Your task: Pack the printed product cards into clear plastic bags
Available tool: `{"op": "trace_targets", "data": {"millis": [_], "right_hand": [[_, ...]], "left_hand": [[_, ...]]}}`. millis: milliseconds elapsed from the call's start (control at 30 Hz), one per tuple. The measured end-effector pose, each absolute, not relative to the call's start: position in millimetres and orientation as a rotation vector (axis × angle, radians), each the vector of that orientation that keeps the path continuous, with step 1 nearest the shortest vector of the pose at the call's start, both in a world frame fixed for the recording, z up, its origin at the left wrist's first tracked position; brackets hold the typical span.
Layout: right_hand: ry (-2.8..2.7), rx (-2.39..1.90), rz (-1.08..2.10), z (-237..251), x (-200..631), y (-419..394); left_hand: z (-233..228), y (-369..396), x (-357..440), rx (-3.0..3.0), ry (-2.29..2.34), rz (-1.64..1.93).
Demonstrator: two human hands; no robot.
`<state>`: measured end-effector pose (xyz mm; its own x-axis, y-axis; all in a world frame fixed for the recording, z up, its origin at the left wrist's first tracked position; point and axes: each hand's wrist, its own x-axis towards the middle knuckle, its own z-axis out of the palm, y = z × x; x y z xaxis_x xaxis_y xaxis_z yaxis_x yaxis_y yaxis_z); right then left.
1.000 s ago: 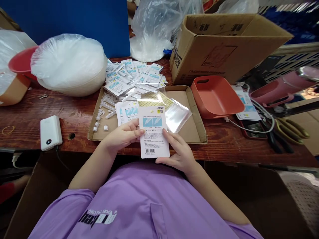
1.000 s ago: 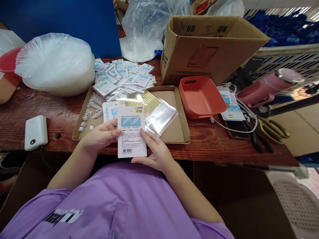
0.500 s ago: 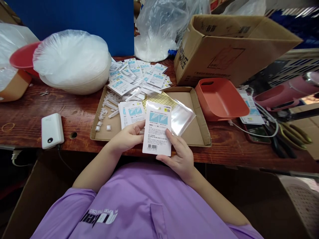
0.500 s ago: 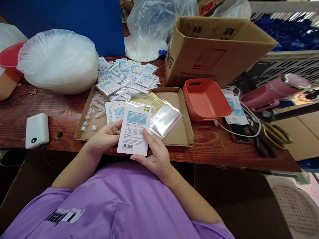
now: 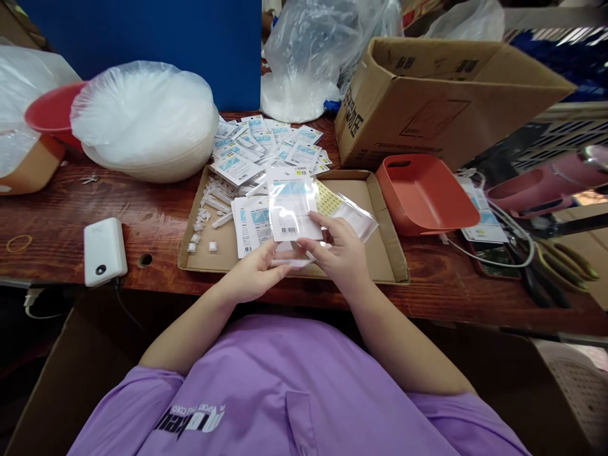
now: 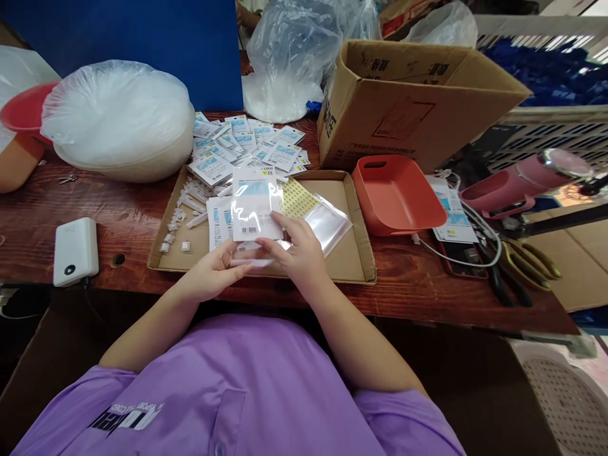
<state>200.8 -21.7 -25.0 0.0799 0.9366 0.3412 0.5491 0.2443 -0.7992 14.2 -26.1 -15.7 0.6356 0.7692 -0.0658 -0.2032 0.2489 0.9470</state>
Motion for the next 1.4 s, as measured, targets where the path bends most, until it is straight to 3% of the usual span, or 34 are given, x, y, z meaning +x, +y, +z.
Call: {"op": "trace_targets", "data": {"millis": [133,267,400,533,967,1200,1400], "right_hand": [[-1.687,-1.391,0.455,-9.4,178.0,54.5],[-1.679,-1.640,0.614,9.7,156.6,110.7],[-1.955,-1.910,0.636,13.2,152.3,91.0],[-2.155,-2.141,0.735,-4.8,159.0,54.9],[-1.608,-1.594,1.178,-30.8,167.7,61.7],[-1.519,-1.471,1.068,-22.8,167.2,52.1],[-0.892,-0.891,0.822,-12.6,203.0,16.4]], "left_hand": [[-15.6,-12.3,0.1,1.479,0.939,0.753],[-24.6,-4.6,-11.2,2.069,1.546,0.470],[-33.0,-5.6,-15.3,2.244,1.718,0.060],[-32.7,-6.7,-15.0,2.294,1.721,-0.085],[-35.6,-7.5,-16.6,2.270,1.815,-0.026],[-35.7,-7.3,-21.6,2.280,1.891,-0.021],[-14.9,-0.1,0.5,2.309,1.870,0.287]]}}
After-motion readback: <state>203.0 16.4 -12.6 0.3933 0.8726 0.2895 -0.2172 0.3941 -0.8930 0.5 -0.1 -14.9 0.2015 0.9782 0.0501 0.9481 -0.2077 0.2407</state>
